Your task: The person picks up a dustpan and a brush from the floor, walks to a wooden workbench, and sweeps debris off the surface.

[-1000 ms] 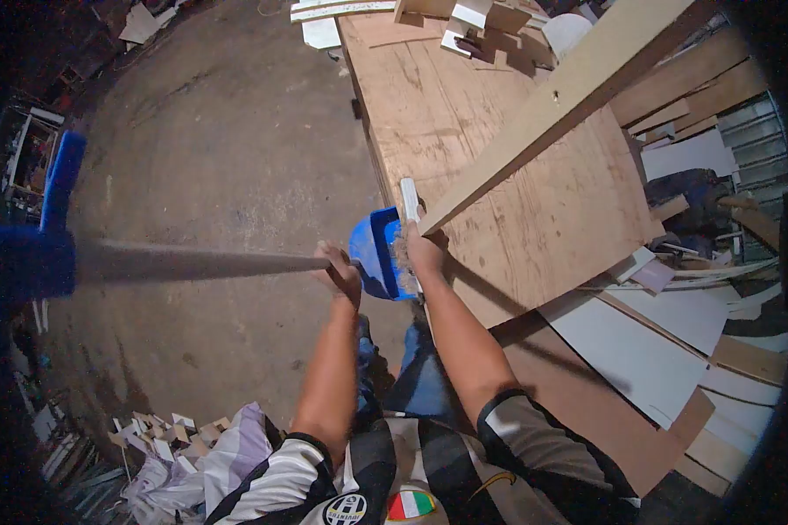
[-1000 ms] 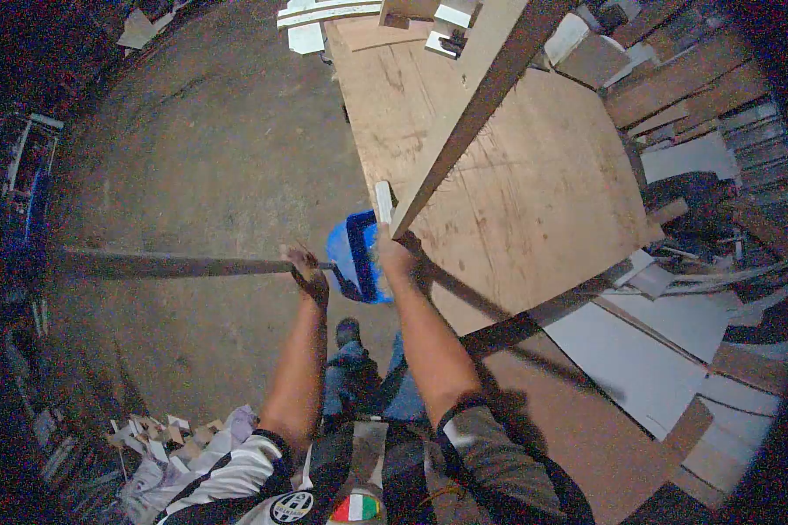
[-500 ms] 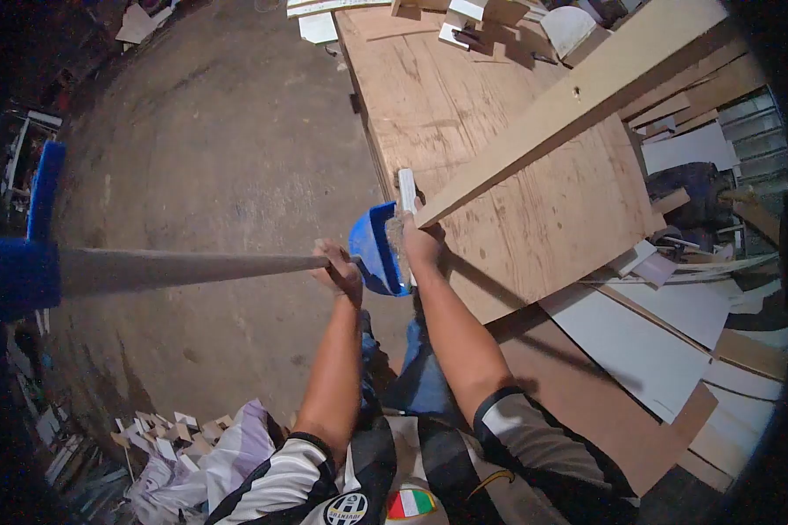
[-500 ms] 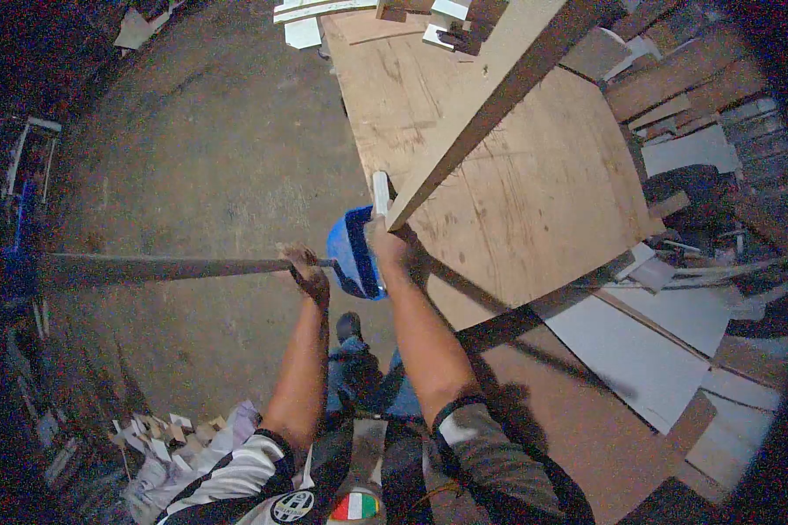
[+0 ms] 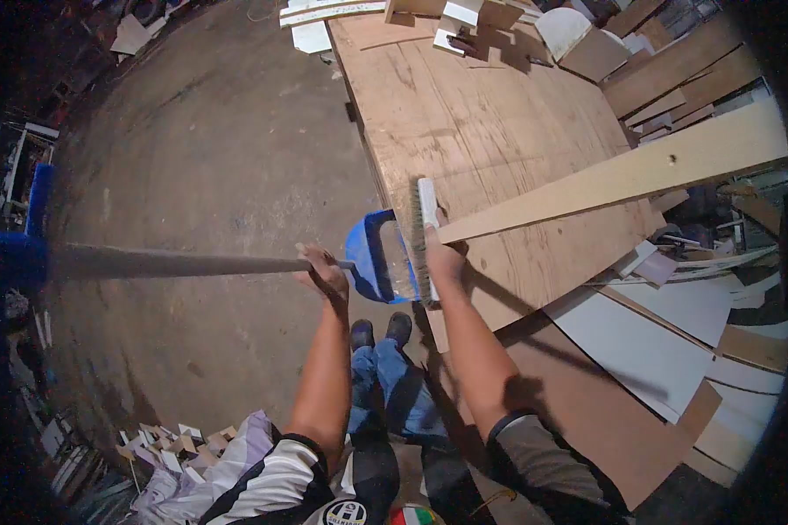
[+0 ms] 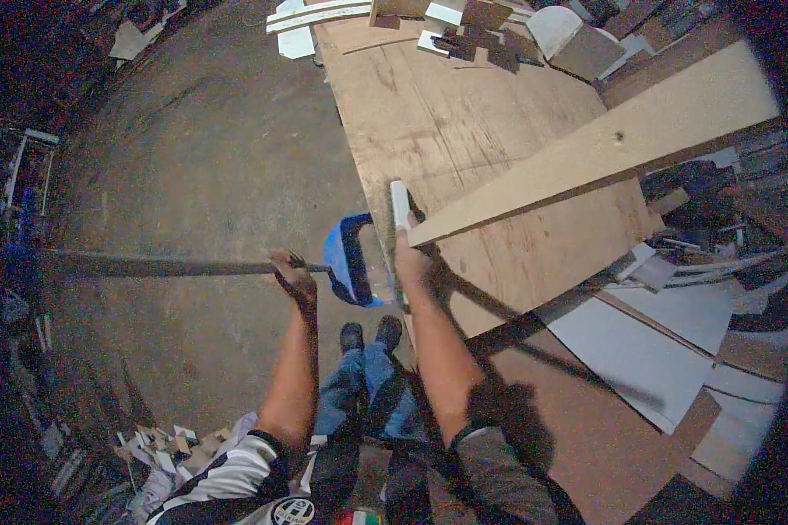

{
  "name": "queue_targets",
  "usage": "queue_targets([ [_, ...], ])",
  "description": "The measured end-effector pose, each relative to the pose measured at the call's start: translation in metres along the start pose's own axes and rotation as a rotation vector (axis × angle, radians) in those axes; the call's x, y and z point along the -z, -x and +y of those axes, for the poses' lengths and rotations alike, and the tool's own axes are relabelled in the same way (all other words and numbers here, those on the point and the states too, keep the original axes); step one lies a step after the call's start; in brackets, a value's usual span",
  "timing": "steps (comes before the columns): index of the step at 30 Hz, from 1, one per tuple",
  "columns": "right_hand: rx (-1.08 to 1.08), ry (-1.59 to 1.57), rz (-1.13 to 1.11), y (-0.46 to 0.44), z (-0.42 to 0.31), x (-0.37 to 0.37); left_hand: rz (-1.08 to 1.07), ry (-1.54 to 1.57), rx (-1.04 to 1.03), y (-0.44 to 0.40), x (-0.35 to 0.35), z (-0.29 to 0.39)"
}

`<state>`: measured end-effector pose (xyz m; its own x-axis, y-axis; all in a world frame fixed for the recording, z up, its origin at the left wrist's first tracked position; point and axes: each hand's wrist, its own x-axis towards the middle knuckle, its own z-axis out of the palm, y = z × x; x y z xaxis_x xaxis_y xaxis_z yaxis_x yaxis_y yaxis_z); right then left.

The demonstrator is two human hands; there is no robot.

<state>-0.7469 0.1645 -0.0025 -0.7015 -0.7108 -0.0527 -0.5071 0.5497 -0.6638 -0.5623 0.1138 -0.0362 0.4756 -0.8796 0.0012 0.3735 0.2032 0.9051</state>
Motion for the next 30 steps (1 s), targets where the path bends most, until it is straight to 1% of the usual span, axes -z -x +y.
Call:
queue_targets([
  [1, -0.029, 0.056, -0.079, -0.007, 0.0, 0.011, 0.0, 0.022, 0.028, -0.004, 0.0, 0.0],
  [2, -0.011, 0.001, -0.081, -0.016, -0.003, 0.015, -0.033, 0.009, -0.028, -0.01, -0.002, -0.001],
  [3, -0.023, 0.114, -0.081, -0.022, -0.004, 0.024, -0.068, -0.006, -0.08, -0.013, -0.005, -0.001],
  [4, -0.095, 0.078, -0.11, -0.031, -0.01, 0.031, -0.066, -0.006, -0.074, -0.014, -0.01, 0.001],
  [5, -0.164, 0.04, -0.138, -0.043, -0.011, 0.036, -0.028, 0.015, -0.015, -0.016, -0.016, 0.006],
  [6, -0.162, 0.041, -0.138, -0.058, -0.005, 0.031, 0.01, 0.036, 0.041, -0.018, -0.021, 0.007],
  [9, -0.238, -0.074, -0.059, -0.097, 0.012, 0.016, 0.018, 0.023, -0.001, -0.026, -0.026, 0.001],
  [10, -0.224, -0.056, -0.103, -0.105, 0.013, 0.018, 0.005, 0.02, -0.002, -0.026, -0.027, -0.002],
  [12, -0.221, -0.045, -0.143, -0.107, 0.017, 0.018, 0.092, 0.178, 0.01, -0.028, -0.027, -0.005],
  [13, -0.203, 0.022, -0.157, -0.101, 0.013, 0.017, 0.12, 0.23, 0.013, -0.028, -0.026, -0.005],
  [14, -0.185, 0.087, -0.171, -0.092, 0.007, 0.013, 0.067, 0.169, 0.035, -0.03, -0.024, -0.003],
  [15, -0.081, 0.051, -0.155, -0.085, 0.018, -0.007, 0.011, 0.108, 0.057, -0.03, -0.022, -0.001],
  [16, 0.023, 0.016, -0.141, -0.078, 0.03, -0.027, -0.001, 0.111, 0.053, -0.03, -0.023, 0.0],
  [17, 0.213, -0.116, -0.093, -0.072, 0.056, -0.062, 0.052, 0.065, 0.068, -0.029, -0.025, 0.0],
  [18, 0.21, -0.12, -0.077, -0.057, 0.045, -0.064, 0.102, 0.021, 0.083, -0.028, -0.028, 0.002],
  [19, 0.193, -0.098, -0.107, -0.038, 0.027, -0.063, 0.088, 0.026, 0.085, -0.03, -0.031, 0.003],
  [21, 0.149, -0.053, -0.178, 0.001, -0.006, -0.056, 0.019, 0.143, 0.083, -0.029, -0.028, 0.009],
  [22, 0.191, -0.169, -0.213, 0.014, -0.013, -0.049, 0.006, 0.139, 0.093, -0.031, -0.018, -0.002],
  [24, 0.144, -0.14, -0.213, 0.026, -0.021, -0.059, -0.009, 0.333, 0.077, -0.039, -0.006, -0.031],
  [25, 0.053, -0.125, -0.227, 0.032, -0.027, -0.06, -0.017, 0.403, 0.08, -0.04, -0.011, -0.03],
  [26, -0.038, -0.108, -0.241, 0.039, -0.032, -0.061, -0.003, 0.22, 0.1, -0.042, -0.012, -0.027],
  [27, 0.028, -0.063, -0.158, 0.05, -0.036, -0.059, 0.01, 0.186, 0.111, -0.046, -0.014, -0.023],
  [28, 0.017, -0.058, -0.137, 0.05, -0.045, -0.051, 0.022, 0.152, 0.123, -0.049, -0.014, -0.022],
  [29, -0.094, -0.372, -0.073, 0.048, -0.054, -0.04, 0.034, 0.118, 0.134, -0.053, -0.016, -0.017],
  [30, -0.147, -0.4, -0.066, 0.049, -0.056, -0.017, -0.078, 0.102, 0.097, -0.047, -0.01, -0.005],
])
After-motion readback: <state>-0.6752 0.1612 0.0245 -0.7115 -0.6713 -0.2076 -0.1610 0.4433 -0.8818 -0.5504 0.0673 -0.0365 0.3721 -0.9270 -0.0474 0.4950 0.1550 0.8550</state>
